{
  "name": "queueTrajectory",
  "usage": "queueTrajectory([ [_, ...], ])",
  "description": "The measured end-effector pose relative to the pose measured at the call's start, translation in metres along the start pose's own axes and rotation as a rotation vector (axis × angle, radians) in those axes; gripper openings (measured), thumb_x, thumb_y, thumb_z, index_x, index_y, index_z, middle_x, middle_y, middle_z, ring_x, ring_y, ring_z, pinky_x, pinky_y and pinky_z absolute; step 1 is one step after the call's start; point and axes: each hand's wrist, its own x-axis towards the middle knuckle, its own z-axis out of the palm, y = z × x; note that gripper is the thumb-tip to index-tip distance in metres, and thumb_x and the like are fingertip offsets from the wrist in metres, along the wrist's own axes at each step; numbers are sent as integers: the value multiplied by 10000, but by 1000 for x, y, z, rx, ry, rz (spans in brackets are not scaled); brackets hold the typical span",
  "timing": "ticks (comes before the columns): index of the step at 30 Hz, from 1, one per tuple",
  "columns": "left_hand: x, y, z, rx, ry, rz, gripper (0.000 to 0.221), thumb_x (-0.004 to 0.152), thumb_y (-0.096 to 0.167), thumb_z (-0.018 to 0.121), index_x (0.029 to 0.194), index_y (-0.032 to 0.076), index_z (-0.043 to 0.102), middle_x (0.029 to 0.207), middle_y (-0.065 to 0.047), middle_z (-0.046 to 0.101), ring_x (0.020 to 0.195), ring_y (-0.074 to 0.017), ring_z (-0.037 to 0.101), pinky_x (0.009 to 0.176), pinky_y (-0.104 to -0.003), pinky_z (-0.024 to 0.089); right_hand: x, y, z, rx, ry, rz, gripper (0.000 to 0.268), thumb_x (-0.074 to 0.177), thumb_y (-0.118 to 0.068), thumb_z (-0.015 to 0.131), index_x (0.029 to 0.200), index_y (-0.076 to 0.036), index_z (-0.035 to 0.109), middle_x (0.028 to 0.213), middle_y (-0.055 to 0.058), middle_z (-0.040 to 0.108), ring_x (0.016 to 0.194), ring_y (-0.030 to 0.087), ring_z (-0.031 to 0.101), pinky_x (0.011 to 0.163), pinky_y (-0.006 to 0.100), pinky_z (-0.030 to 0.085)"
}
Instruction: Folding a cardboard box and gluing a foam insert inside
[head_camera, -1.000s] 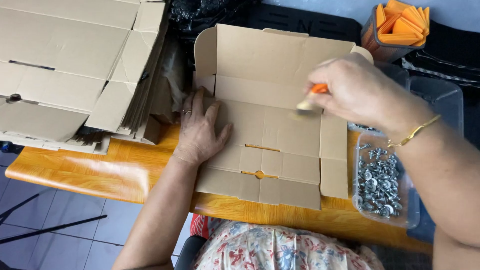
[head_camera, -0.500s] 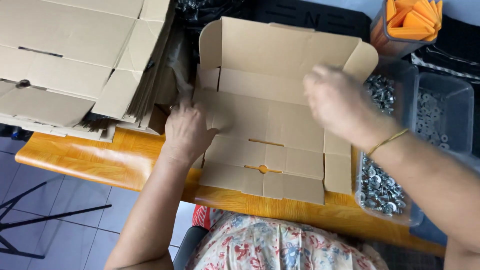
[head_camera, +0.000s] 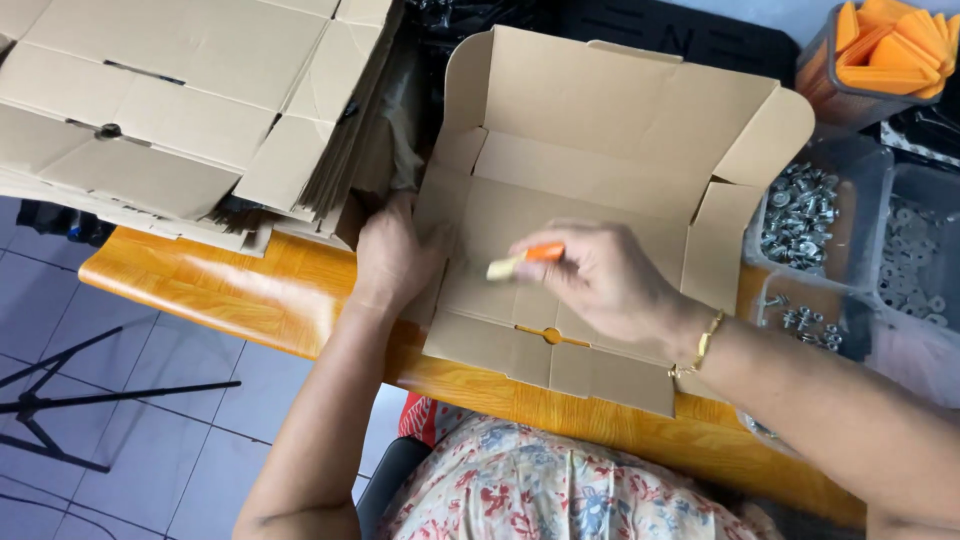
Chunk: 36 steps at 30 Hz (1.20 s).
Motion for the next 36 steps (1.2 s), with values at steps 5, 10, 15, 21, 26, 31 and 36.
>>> queueTrajectory([
  [5,-1,-16,2,-104,61,58,459,871,418,750,1140,52,689,940,-166,746,946,-373,741,815,-499,604,31,-6,-28,254,-287,165,125,913,-127,741,1018,-85,793,890,68,841,861,101,702,829,300,561],
  [10,7,-32,13,-207,130,98,246,971,326,655,1103,129,719,870,-101,750,885,-328,750,733,-459,610,49,38,-5,-195,69,-133,127,959,-82,732,1080,-54,759,857,160,696,766,306,680,693,370,507],
  [15,8,-28,10,-220,144,109,207,966,303,664,1073,139,732,835,-88,744,849,-314,751,694,-438,609,37,-27,11,112,-227,-3,166,916,-84,725,1069,-64,787,834,124,765,758,196,683,739,319,531],
  [21,6,-30,13,-242,151,124,221,954,278,665,1100,132,742,844,-107,752,868,-344,748,716,-464,610,56,18,8,-173,-36,-168,130,1002,-93,672,1105,-70,749,868,120,699,767,275,678,694,353,507],
  [26,7,-33,19,-217,161,115,229,941,262,666,1120,140,742,840,-98,754,864,-336,752,729,-466,616,41,-16,21,123,-270,-72,138,922,-99,715,1052,-102,761,826,119,729,749,223,695,716,337,527],
  [31,11,-38,23,-205,203,164,213,990,217,601,1094,119,758,872,-137,766,890,-366,746,753,-468,612,70,22,-4,-179,6,-233,140,1009,-85,702,1142,-67,740,999,125,715,889,264,714,738,340,538],
  [36,7,-37,20,-217,194,174,236,997,212,573,1113,117,754,897,-154,768,923,-384,739,787,-493,604,48,2,28,174,-135,-8,155,937,-70,721,1081,-16,743,959,162,766,870,244,731,779,344,590],
])
